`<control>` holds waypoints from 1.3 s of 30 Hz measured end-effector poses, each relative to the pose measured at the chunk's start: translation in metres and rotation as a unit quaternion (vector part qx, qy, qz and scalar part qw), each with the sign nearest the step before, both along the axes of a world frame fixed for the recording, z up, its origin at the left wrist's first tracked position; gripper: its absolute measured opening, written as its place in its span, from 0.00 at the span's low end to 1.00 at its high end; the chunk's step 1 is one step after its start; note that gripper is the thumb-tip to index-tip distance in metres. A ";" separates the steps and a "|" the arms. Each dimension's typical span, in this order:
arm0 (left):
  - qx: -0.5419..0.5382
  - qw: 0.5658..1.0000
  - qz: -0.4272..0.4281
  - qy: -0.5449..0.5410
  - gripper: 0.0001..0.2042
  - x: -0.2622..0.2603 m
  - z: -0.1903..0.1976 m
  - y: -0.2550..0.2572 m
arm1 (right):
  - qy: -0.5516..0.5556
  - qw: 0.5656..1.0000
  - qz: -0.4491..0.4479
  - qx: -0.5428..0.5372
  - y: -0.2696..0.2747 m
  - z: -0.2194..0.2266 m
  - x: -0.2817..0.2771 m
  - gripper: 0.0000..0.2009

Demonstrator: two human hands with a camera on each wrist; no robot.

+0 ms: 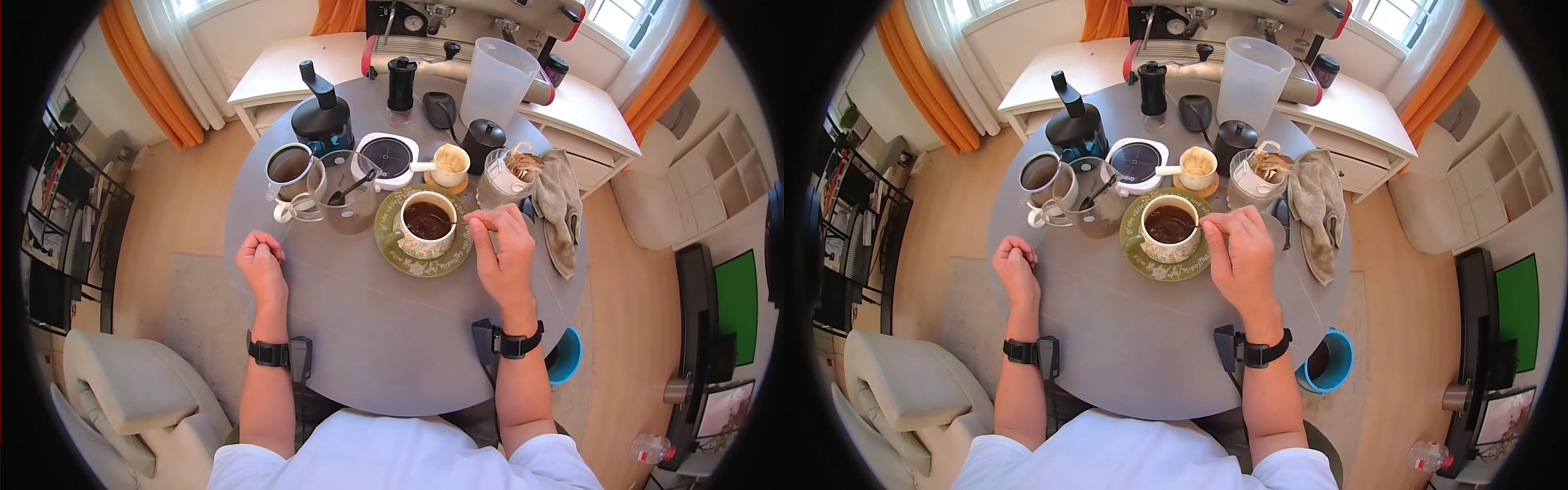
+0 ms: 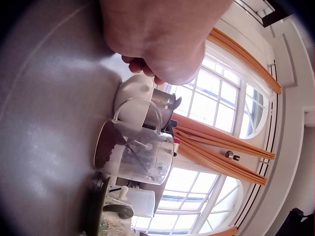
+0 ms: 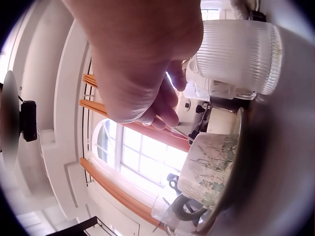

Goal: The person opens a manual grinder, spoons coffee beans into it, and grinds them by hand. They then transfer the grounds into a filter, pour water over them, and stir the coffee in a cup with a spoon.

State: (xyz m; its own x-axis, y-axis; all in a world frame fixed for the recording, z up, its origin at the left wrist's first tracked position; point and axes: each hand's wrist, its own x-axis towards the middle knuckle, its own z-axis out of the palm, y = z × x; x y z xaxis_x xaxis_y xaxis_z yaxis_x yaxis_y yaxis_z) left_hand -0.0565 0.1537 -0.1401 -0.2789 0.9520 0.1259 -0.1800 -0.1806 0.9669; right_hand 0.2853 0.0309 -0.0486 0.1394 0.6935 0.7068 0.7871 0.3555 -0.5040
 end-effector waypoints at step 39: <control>-0.001 1.000 0.010 -0.010 0.12 0.002 0.001 -0.001 | 0.002 0.999 0.048 -0.025 0.002 0.004 -0.013 0.04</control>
State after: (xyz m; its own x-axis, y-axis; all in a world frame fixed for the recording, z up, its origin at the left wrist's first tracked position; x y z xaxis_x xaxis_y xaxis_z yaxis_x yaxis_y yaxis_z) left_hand -0.0547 0.1524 -0.1387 -0.3011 0.9462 0.1182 -0.1954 -0.1825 0.9636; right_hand 0.2718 0.0329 -0.0442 0.0734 0.7380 0.6708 0.7480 0.4041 -0.5264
